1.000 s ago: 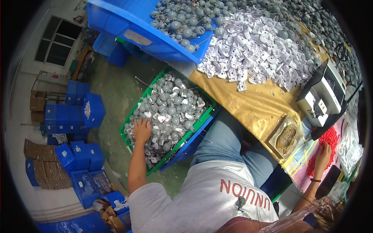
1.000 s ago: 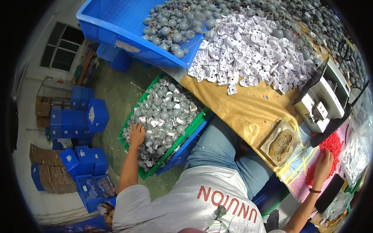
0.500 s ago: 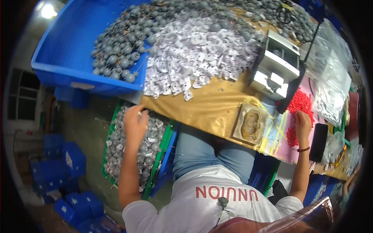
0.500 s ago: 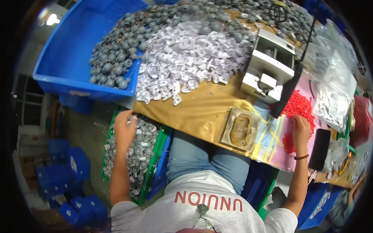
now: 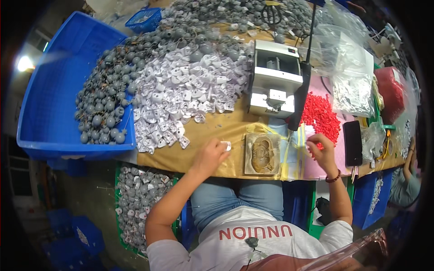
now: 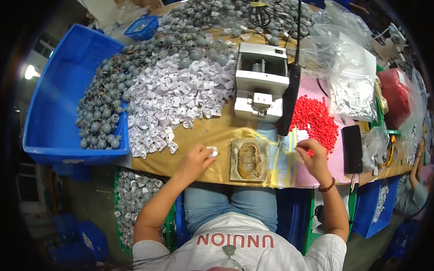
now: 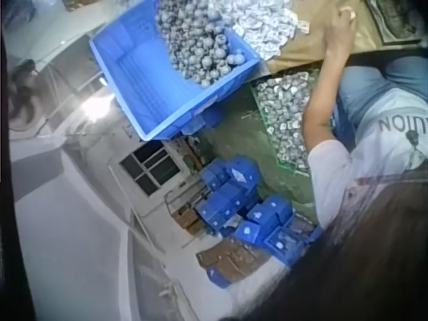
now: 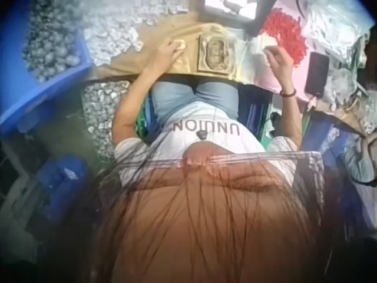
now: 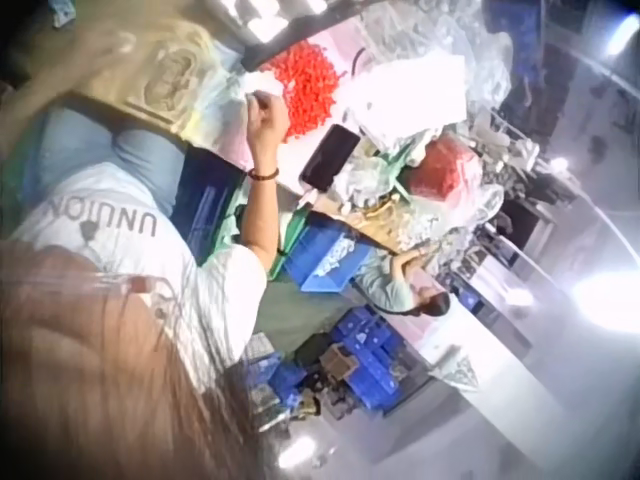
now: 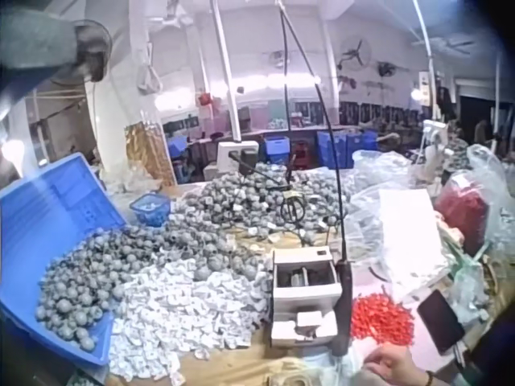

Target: Assembling and packaging light bulbs by attaching components and using an electric screwdriver.

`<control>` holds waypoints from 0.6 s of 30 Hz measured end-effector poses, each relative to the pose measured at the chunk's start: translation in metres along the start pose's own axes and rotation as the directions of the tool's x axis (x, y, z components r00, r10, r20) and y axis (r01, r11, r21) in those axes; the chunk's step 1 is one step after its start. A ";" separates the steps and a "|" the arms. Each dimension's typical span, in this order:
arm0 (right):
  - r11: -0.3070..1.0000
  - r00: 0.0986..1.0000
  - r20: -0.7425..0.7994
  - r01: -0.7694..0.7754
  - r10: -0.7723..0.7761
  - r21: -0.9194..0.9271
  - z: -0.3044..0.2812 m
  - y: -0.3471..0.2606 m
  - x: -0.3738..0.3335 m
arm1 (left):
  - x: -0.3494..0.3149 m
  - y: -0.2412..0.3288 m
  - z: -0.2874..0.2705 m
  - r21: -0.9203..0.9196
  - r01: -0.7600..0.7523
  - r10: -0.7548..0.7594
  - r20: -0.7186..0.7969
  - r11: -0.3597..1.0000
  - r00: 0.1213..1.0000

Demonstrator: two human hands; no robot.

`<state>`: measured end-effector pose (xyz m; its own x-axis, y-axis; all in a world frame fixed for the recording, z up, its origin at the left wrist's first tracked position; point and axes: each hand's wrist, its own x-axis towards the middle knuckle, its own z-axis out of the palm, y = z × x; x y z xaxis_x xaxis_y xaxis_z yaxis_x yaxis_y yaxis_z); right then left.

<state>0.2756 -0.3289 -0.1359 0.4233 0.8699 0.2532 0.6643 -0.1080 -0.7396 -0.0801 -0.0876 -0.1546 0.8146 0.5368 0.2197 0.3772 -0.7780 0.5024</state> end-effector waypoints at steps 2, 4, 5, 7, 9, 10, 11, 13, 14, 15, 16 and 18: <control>0.997 0.996 0.060 0.071 -0.072 0.022 0.011 -0.013 0.004 | 0.002 0.003 0.000 -0.075 -0.020 0.024 0.064 0.997 0.998; 0.996 0.992 0.102 0.073 -0.079 0.059 0.018 -0.018 0.004 | 0.003 -0.007 -0.008 -0.076 -0.054 0.063 0.128 0.996 0.990; 0.995 0.991 0.117 0.057 -0.066 0.080 0.020 -0.019 0.004 | 0.005 -0.013 -0.012 -0.060 -0.083 0.092 0.161 0.995 0.983; 0.990 0.992 0.123 -0.012 -0.006 0.143 0.026 -0.020 0.003 | 0.018 -0.022 -0.015 -0.003 -0.171 0.168 0.209 0.985 0.963; 0.977 0.992 0.123 -0.053 0.028 0.205 0.032 -0.022 0.004 | 0.034 -0.026 -0.013 -0.039 -0.233 0.236 0.208 0.972 0.949; 0.974 0.993 0.119 -0.049 0.023 0.219 0.036 -0.026 0.004 | 0.039 -0.025 -0.010 -0.084 -0.251 0.263 0.201 0.964 0.944; 0.972 0.993 0.115 -0.035 0.008 0.231 0.039 -0.029 0.005 | 0.041 -0.020 -0.008 -0.102 -0.229 0.244 0.177 0.968 0.954; 0.969 0.994 0.105 -0.013 -0.013 0.247 0.041 -0.037 0.006 | 0.051 -0.004 -0.008 -0.150 -0.192 0.212 0.131 0.970 0.968; 0.973 0.994 0.098 0.015 -0.039 0.232 0.042 -0.038 0.005 | 0.052 0.012 -0.008 -0.173 -0.149 0.163 0.064 0.973 0.985; 0.973 0.994 0.097 0.019 -0.043 0.229 0.043 -0.038 0.005 | 0.054 0.026 -0.006 -0.198 -0.109 0.110 -0.003 0.974 0.994; 0.973 0.994 0.101 0.024 -0.048 0.230 0.045 -0.038 0.006 | 0.053 0.034 -0.001 -0.190 -0.185 0.177 -0.057 0.964 0.982; 0.971 0.993 0.107 0.024 -0.051 0.239 0.051 -0.038 0.008 | 0.052 0.050 0.008 -0.166 -0.305 0.290 -0.106 0.938 0.951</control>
<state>0.2220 -0.2933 -0.1372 0.3211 0.9205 0.2224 0.5076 0.0309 -0.8610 -0.0151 -0.1007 -0.1249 0.8373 0.3196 0.4435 0.0325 -0.8390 0.5431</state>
